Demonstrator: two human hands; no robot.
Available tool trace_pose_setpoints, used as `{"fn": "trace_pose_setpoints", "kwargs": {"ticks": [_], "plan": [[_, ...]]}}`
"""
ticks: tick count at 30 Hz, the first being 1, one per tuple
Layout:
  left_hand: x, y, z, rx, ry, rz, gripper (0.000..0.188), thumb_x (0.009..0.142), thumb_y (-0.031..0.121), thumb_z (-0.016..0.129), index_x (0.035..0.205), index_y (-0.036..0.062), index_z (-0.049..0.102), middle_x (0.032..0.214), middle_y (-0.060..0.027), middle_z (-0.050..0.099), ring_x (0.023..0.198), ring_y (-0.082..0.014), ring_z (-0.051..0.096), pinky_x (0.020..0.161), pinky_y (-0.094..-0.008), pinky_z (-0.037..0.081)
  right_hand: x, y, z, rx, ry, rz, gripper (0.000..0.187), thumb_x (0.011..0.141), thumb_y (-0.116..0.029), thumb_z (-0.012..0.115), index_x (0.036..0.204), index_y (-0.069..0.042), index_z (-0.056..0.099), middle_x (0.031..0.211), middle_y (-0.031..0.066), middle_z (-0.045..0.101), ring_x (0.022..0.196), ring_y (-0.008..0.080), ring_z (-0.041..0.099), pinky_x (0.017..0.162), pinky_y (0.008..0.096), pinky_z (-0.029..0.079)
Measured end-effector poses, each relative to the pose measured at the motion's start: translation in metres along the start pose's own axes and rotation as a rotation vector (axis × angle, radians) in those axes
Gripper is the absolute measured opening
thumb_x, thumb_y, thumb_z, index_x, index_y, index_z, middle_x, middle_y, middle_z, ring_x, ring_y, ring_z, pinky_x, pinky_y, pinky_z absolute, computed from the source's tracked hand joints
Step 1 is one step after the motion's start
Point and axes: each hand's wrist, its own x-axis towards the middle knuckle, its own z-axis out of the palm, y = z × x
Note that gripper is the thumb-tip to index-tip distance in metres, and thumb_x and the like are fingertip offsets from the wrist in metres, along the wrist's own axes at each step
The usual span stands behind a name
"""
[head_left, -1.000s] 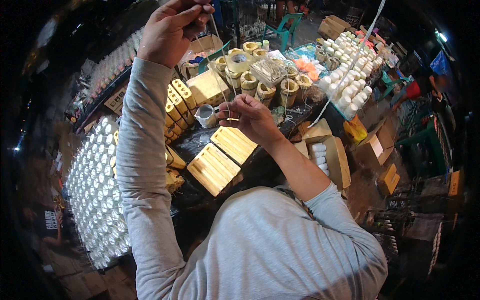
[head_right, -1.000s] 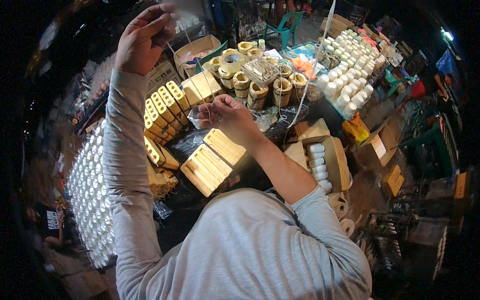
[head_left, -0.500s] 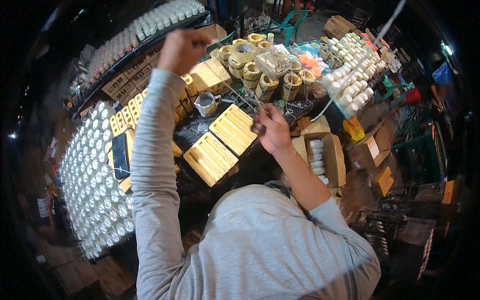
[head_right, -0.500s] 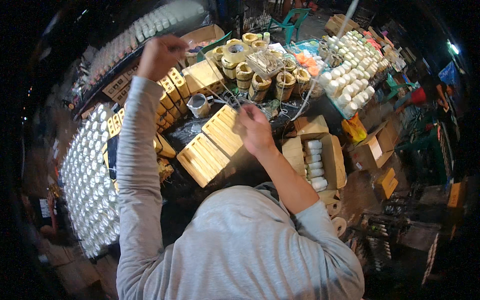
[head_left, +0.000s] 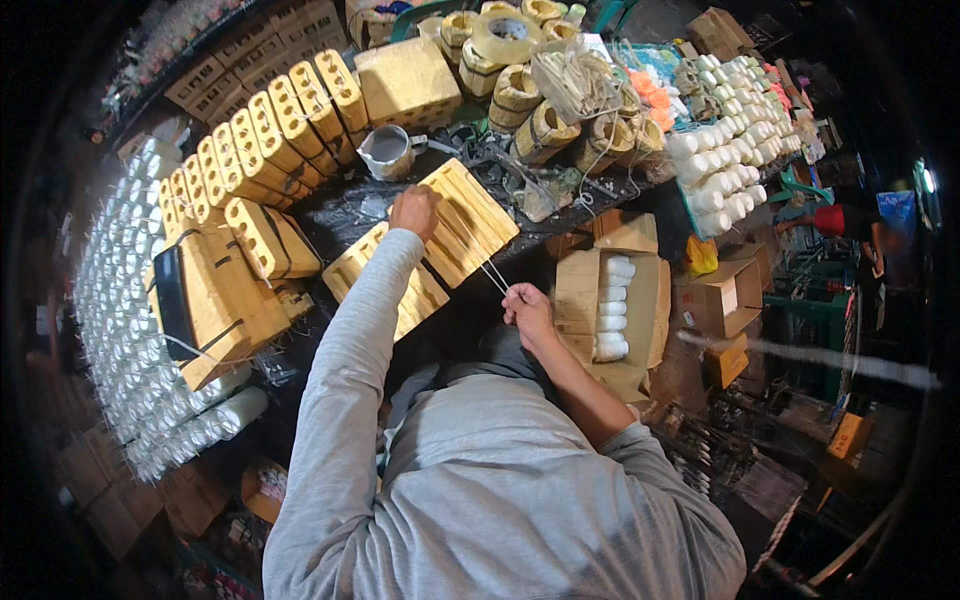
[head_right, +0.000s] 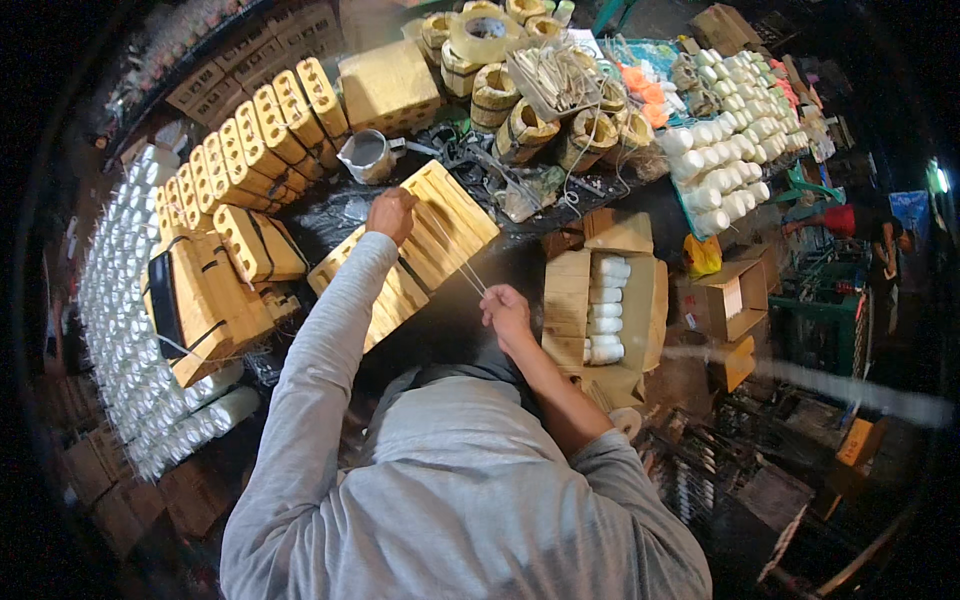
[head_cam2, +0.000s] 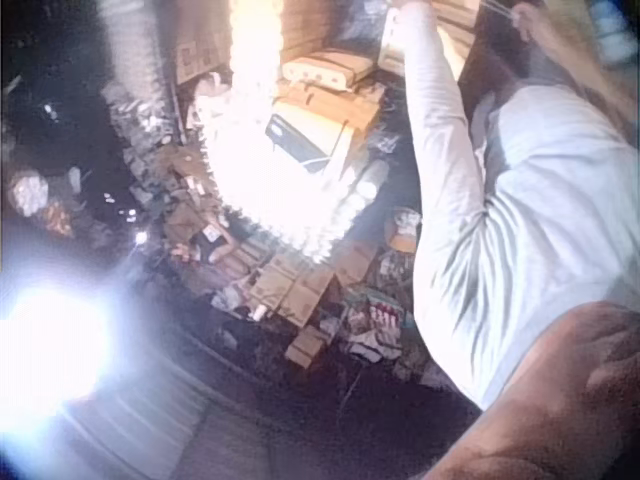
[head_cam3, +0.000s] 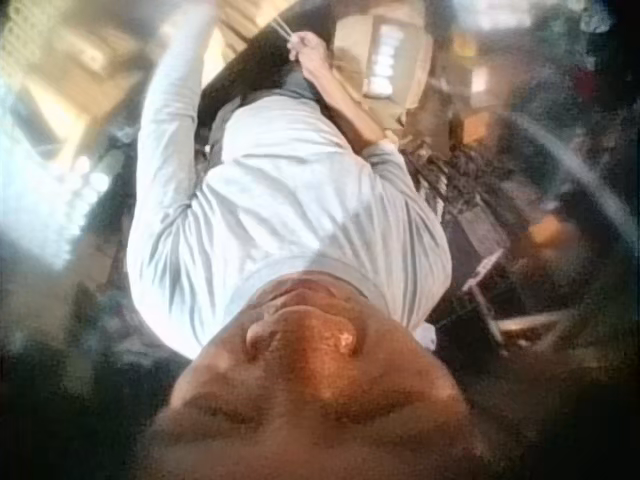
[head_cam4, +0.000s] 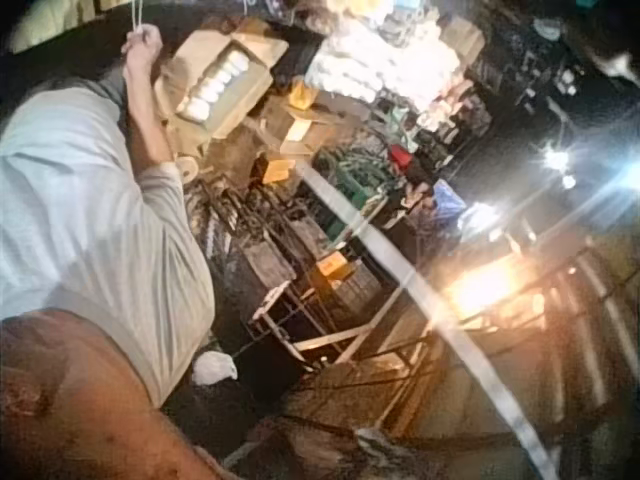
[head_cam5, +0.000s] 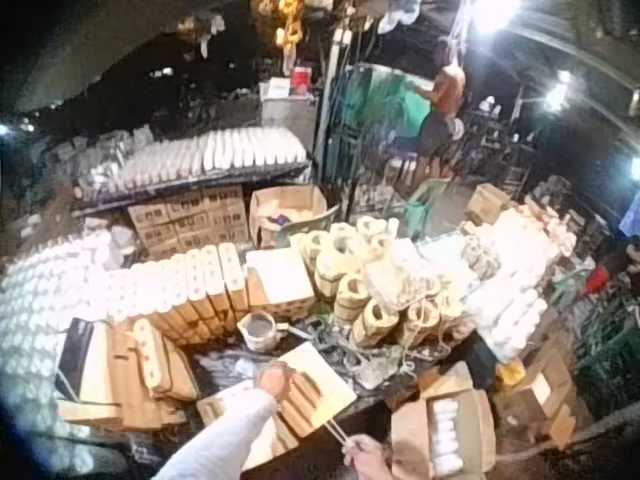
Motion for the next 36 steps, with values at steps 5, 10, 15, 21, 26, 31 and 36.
{"fn": "trace_pose_setpoints", "kwargs": {"ticks": [5,10,15,21,26,31,36], "plan": [[0.029,-0.013,0.029,-0.012,0.116,-0.065,0.026,0.087,0.007,0.060,0.105,0.0067,0.079,0.110,-0.0119,0.075,0.104,-0.0342,0.070,0.093,-0.0448,0.057,0.057,-0.018,-0.002,-0.001,-0.011,-0.021,0.003,0.101,-0.004,0.064,0.103,-0.002,0.065,0.085,0.0063,0.066,0.063,0.0122,0.057,0.056,0.0281,0.048],[0.041,-0.009,0.026,0.016,0.052,-0.136,0.030,0.088,0.007,0.058,0.112,0.0083,0.075,0.108,-0.0125,0.073,0.105,-0.0331,0.070,0.093,-0.0448,0.056,0.084,-0.031,-0.005,-0.026,0.019,0.087,0.009,0.106,-0.013,0.066,0.103,-0.005,0.065,0.085,0.0045,0.067,0.062,0.0107,0.058,0.057,0.0281,0.051],[0.040,-0.008,0.017,-0.051,-0.036,-0.154,0.031,0.088,0.005,0.057,0.113,0.0078,0.075,0.108,-0.0146,0.073,0.106,-0.0347,0.070,0.092,-0.0462,0.057,0.084,-0.038,-0.011,-0.015,-0.005,0.126,0.005,0.100,-0.007,0.066,0.102,-0.002,0.068,0.087,0.0060,0.069,0.067,0.0113,0.060,0.061,0.0278,0.051],[0.046,-0.024,0.014,-0.160,-0.151,-0.154,0.041,0.086,0.000,0.059,0.122,0.0100,0.076,0.109,-0.0157,0.073,0.102,-0.0372,0.071,0.093,-0.0467,0.057,0.091,-0.043,-0.015,-0.198,0.041,0.043,0.012,0.104,-0.013,0.067,0.103,-0.001,0.070,0.093,0.0058,0.073,0.076,0.0112,0.065,0.069,0.0264,0.053],[0.055,-0.033,0.016,-0.210,-0.232,-0.185,0.046,0.084,-0.003,0.059,0.124,0.0119,0.078,0.110,-0.0171,0.074,0.102,-0.0387,0.071,0.094,-0.0467,0.057,0.095,-0.043,-0.016,-0.272,0.051,0.016,0.018,0.103,-0.016,0.068,0.103,0.002,0.072,0.088,0.0033,0.072,0.074,0.0102,0.064,0.069,0.0254,0.052],[0.059,-0.035,0.018,-0.251,-0.238,-0.229,0.044,0.087,-0.002,0.056,0.122,0.0122,0.079,0.112,-0.0195,0.074,0.104,-0.0405,0.070,0.096,-0.0484,0.055,0.092,-0.039,-0.014,-0.316,0.087,0.017,0.021,0.104,-0.019,0.070,0.106,0.002,0.073,0.091,0.0046,0.073,0.074,0.0105,0.065,0.069,0.0256,0.052],[0.060,-0.038,0.019,-0.299,-0.271,-0.246,0.032,0.094,0.003,0.062,0.122,0.0088,0.077,0.116,-0.0201,0.073,0.106,-0.0424,0.070,0.095,-0.0477,0.054,0.093,-0.036,-0.015,-0.290,0.109,0.015,0.024,0.104,-0.020,0.071,0.108,0.003,0.073,0.090,0.0047,0.073,0.073,0.0107,0.066,0.068,0.0255,0.053]]}}
